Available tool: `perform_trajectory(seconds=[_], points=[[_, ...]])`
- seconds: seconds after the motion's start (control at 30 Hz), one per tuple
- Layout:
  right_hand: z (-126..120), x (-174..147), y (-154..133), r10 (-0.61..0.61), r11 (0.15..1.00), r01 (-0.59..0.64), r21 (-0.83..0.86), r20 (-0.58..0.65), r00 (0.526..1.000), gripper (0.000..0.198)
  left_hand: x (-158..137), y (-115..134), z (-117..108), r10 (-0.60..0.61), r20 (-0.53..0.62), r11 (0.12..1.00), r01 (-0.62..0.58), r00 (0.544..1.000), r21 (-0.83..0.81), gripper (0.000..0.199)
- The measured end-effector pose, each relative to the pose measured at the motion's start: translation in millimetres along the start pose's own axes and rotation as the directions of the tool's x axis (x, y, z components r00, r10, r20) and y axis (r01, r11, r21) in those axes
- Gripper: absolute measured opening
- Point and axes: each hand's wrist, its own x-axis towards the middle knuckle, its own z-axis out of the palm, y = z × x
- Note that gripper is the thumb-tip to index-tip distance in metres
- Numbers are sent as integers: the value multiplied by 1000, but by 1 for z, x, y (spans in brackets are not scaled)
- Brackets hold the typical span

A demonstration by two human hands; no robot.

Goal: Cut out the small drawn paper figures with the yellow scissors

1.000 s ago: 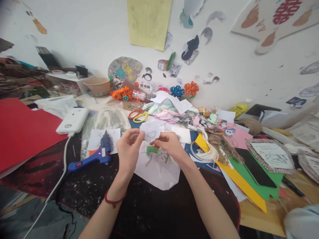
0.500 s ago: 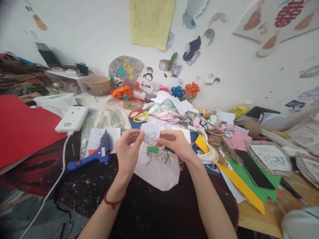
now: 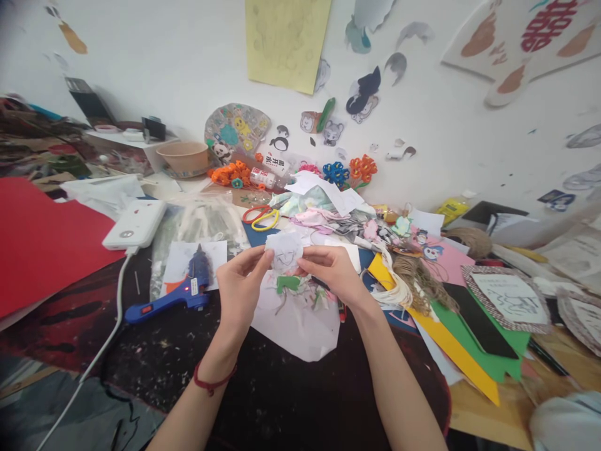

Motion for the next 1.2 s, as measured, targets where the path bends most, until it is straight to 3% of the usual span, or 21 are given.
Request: perform_trajectory(seconds=[1.2], points=[[6, 0, 0, 67, 993, -56, 106, -97, 993, 28, -1, 2, -1, 36, 14, 999, -36, 999, -4, 18]])
